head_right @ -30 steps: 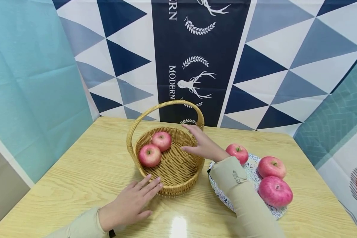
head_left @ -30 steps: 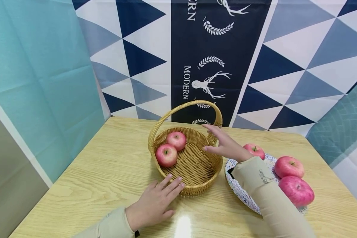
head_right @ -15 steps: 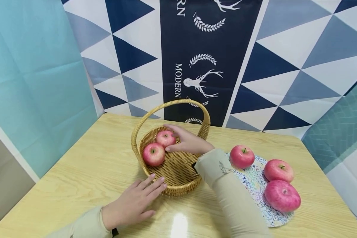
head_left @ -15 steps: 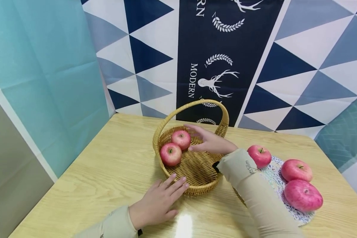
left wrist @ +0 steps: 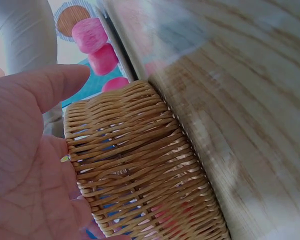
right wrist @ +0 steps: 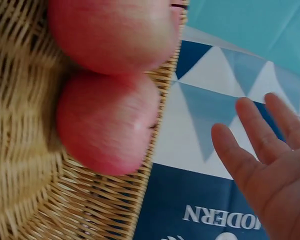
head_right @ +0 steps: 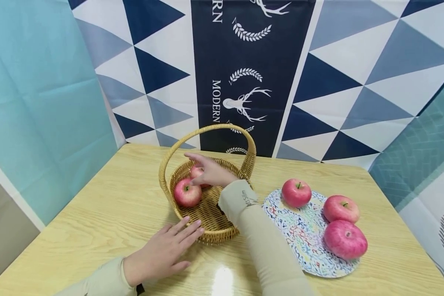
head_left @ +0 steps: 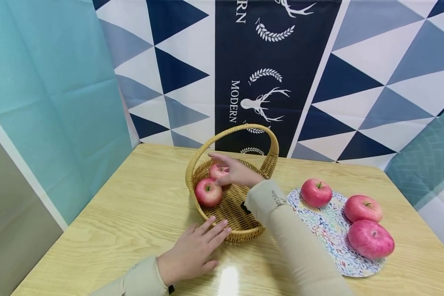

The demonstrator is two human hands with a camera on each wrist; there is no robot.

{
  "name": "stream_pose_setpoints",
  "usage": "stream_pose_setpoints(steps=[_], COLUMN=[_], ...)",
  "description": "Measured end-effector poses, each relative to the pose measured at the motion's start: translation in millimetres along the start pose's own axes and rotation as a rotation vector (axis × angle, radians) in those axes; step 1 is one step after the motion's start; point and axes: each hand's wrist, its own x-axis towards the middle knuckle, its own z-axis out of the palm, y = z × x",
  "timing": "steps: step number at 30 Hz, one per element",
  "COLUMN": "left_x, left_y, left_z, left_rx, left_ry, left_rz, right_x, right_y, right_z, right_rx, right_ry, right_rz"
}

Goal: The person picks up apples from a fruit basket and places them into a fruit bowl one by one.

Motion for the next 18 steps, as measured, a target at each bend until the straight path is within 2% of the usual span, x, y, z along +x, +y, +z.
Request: stream_pose_setpoints(steps=[6, 12, 18], left_x=[-0.4, 0.7, 1.0], left_y=[0.9, 1.2, 1.5], left_z=[-0.3, -0.2, 2.2], left_rx=[0.009, 0.027, 0.053], left_ry=[-0.013, -0.012, 0.025], left_rz=[-0.004, -0.004, 0.017], right_x=[6.8, 10.2, 13.3], right_y=[14.1, 22.3, 25.2], right_z=[14.0, 22.7, 26.9], right_rx=[0.023, -0.006, -0.128], right_ry=[-0.046, -0.075, -0.096], right_rz=[0.028, 0.024, 0.045])
